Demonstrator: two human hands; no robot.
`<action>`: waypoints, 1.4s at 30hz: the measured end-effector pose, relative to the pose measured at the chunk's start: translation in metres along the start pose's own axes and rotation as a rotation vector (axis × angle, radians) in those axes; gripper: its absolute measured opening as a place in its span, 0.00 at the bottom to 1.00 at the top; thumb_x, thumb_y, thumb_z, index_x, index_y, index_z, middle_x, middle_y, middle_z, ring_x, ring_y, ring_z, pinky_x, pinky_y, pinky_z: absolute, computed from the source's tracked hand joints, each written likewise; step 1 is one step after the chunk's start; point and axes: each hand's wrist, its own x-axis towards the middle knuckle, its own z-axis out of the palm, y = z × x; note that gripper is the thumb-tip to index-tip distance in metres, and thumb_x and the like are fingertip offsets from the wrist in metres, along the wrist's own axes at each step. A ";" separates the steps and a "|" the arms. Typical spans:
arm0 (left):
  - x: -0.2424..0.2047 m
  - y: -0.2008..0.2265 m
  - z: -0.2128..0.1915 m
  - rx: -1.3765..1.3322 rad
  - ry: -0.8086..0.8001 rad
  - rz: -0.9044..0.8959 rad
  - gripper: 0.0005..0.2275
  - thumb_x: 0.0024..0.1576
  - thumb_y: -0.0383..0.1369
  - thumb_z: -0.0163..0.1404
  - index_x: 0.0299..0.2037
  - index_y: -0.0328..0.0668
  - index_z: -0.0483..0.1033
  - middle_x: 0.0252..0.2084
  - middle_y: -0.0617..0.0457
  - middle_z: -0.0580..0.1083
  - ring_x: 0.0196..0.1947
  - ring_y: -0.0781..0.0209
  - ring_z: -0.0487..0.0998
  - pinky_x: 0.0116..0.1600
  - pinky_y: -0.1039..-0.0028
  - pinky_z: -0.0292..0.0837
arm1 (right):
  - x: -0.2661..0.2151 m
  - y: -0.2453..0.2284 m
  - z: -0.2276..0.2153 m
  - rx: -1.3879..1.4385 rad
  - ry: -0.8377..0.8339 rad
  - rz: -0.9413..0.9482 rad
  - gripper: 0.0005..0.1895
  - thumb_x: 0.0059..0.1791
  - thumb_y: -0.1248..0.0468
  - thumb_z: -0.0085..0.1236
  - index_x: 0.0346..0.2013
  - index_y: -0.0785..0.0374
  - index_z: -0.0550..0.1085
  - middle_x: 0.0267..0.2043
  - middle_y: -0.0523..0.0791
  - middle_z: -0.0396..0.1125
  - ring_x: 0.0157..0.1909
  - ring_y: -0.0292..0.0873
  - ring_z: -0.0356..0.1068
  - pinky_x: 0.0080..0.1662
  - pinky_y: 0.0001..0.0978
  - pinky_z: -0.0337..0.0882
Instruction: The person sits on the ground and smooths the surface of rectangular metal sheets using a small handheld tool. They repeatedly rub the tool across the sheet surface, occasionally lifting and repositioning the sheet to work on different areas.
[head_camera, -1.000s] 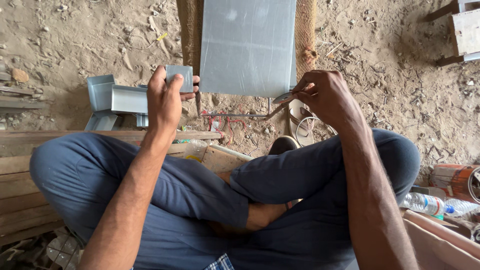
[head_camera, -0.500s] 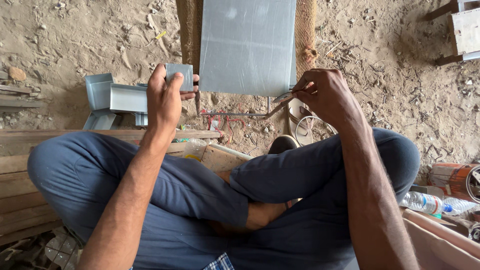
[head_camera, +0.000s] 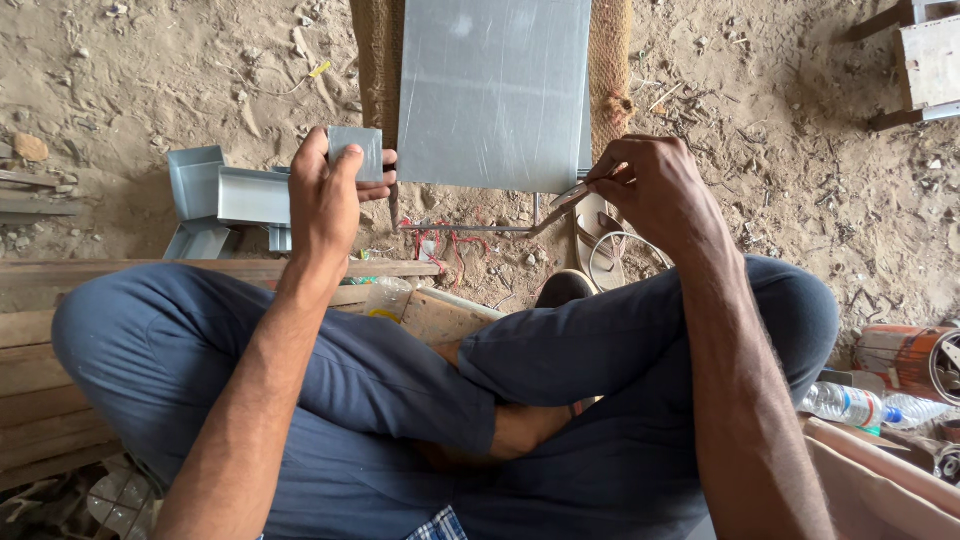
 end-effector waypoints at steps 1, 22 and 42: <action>0.000 0.001 0.000 -0.016 -0.002 -0.007 0.09 0.65 0.28 0.37 0.46 0.32 0.69 0.40 0.39 0.81 0.33 0.57 0.86 0.35 0.74 0.85 | 0.000 -0.002 0.000 0.001 0.000 0.008 0.06 0.49 0.69 0.64 0.39 0.67 0.80 0.41 0.52 0.77 0.41 0.48 0.80 0.40 0.40 0.80; 0.010 -0.022 -0.003 -0.427 0.048 -0.416 0.16 0.62 0.31 0.43 0.58 0.29 0.65 0.45 0.36 0.76 0.34 0.48 0.83 0.39 0.64 0.82 | -0.012 0.002 -0.018 0.067 0.130 -0.077 0.09 0.50 0.65 0.63 0.43 0.66 0.78 0.42 0.50 0.76 0.44 0.48 0.79 0.42 0.40 0.79; 0.002 -0.012 -0.008 -0.405 -0.054 -0.315 0.17 0.62 0.30 0.35 0.60 0.36 0.65 0.59 0.41 0.77 0.39 0.51 0.82 0.45 0.66 0.79 | -0.008 0.024 0.009 0.693 0.216 0.066 0.12 0.60 0.62 0.34 0.52 0.68 0.58 0.59 0.63 0.67 0.63 0.55 0.71 0.56 0.46 0.76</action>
